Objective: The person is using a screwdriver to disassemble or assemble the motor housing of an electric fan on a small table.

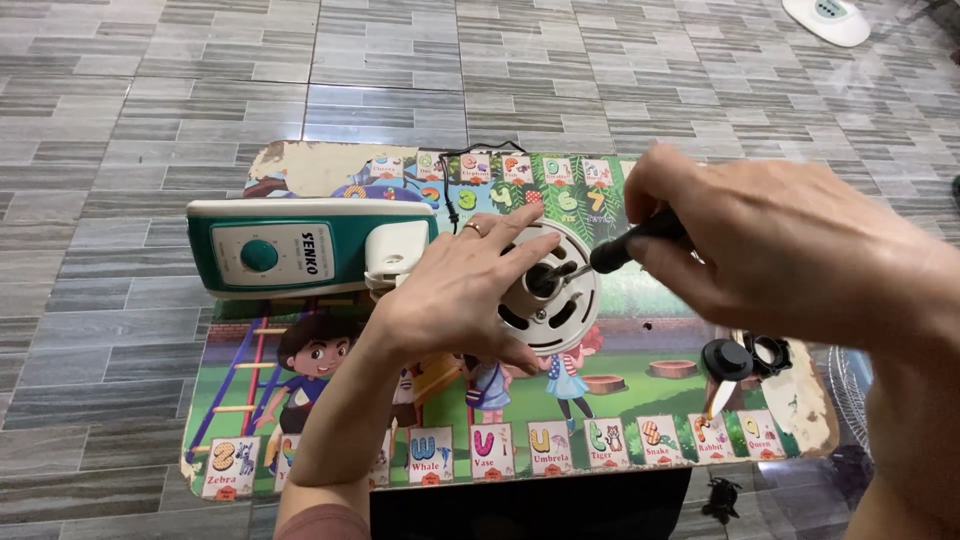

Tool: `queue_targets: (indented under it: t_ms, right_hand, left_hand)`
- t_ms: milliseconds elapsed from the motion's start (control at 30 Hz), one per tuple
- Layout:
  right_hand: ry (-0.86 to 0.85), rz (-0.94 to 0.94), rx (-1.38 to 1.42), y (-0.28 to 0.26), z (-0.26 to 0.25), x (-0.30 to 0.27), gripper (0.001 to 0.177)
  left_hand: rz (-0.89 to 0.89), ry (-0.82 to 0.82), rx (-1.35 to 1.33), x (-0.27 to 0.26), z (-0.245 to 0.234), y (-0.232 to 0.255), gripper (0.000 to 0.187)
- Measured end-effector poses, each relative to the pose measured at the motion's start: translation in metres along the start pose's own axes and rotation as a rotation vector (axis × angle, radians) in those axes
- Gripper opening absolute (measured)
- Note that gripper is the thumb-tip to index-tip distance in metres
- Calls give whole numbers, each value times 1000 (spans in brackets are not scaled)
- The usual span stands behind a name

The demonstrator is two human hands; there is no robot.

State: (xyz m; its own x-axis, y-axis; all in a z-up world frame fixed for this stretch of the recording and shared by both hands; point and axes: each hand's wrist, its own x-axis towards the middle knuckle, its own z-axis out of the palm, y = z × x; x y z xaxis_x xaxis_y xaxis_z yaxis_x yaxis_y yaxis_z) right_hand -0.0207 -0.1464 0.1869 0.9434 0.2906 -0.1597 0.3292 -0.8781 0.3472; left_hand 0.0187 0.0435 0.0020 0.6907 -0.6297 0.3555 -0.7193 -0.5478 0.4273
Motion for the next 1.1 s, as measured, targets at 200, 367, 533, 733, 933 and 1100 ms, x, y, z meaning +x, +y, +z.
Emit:
queue_targets:
  t_ms: [200,367,533,733,933,1100]
  right_hand:
    - [189,43,-18,7,14,2,38]
    - [264,-109,-12,2,15,-4,27]
    - [-41,56,-86,-1,5,-8,31]
    - [-40,54,-83,-6,-7,2,23]
    - [-36,27,-166,-9,-5,-1,43]
    - [-127,-5,-115,-12,-12,-1,12]
  left_hand:
    - [6,-5,4,-1,-1,1,129]
    - [-8,-24,8,1,-1,1,132]
    - [7,-21,-19,1,0,-1,129]
    - [-1,-30,14,0,-1,2,130]
    - [-4,-33,35,-1,-3,2,130]
    - [25,-10,26,-1,-3,1,127]
